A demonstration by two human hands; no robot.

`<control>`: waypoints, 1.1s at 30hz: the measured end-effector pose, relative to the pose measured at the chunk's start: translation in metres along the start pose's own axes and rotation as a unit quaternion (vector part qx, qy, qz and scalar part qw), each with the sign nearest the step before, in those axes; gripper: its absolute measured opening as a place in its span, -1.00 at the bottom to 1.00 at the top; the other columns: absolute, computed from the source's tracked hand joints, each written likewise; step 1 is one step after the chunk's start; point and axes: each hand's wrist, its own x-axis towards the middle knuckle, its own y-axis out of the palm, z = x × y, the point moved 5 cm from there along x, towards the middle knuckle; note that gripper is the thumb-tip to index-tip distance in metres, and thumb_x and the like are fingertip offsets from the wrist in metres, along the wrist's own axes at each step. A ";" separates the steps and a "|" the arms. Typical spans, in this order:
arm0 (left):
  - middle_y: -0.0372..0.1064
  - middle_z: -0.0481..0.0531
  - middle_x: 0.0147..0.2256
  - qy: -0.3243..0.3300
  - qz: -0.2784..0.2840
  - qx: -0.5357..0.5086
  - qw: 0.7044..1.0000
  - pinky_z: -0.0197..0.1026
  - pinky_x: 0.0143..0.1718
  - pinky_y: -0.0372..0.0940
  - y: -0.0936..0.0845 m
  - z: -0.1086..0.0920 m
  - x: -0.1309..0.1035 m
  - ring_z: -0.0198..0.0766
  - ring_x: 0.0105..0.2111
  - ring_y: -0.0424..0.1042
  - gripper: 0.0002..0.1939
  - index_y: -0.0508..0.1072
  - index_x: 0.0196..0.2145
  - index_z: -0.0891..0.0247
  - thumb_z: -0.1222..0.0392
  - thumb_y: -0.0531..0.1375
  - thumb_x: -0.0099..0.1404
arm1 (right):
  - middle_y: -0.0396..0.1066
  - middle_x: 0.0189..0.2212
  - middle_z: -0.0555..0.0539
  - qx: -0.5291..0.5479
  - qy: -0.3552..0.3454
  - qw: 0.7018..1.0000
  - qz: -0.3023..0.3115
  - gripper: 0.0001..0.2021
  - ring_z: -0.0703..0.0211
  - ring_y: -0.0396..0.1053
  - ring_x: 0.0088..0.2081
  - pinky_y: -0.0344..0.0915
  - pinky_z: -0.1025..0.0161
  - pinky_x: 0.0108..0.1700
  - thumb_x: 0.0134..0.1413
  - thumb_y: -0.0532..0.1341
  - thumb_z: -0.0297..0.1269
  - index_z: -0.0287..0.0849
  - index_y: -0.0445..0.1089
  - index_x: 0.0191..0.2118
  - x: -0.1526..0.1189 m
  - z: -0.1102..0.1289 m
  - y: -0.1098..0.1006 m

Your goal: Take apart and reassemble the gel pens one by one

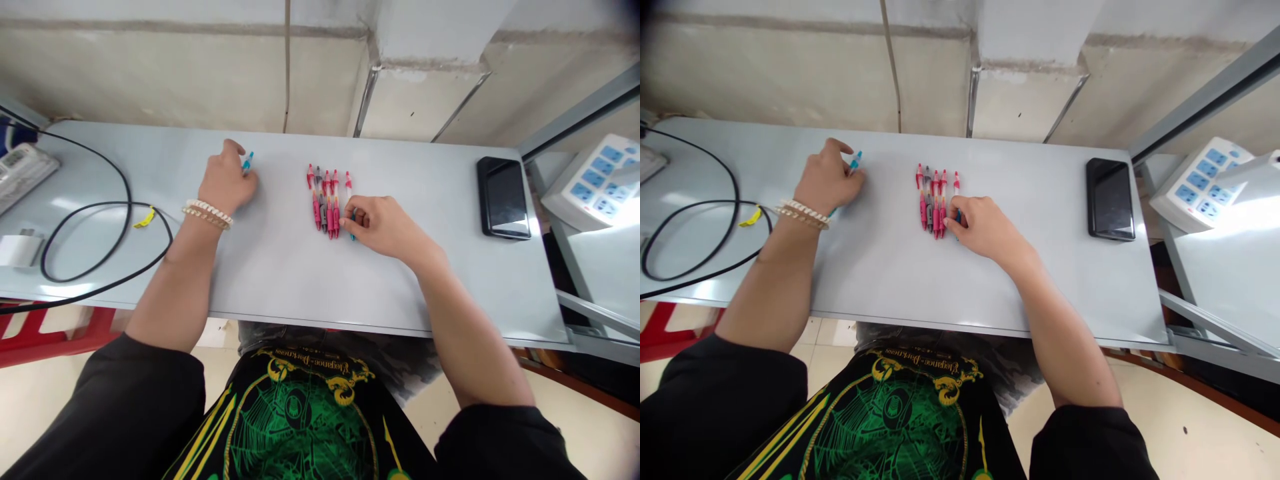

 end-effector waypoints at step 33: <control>0.66 0.03 -0.22 0.015 0.126 -0.333 0.934 -0.22 -0.06 0.59 0.077 -0.044 -0.071 -0.21 -0.14 0.68 -0.72 0.55 -0.28 0.19 -0.02 0.49 0.31 | 0.43 -0.54 0.01 0.405 -0.008 0.896 -0.182 -0.53 0.24 0.38 -0.54 0.48 0.19 -0.46 0.23 0.35 0.25 -0.11 0.59 -0.36 0.001 0.018 0.014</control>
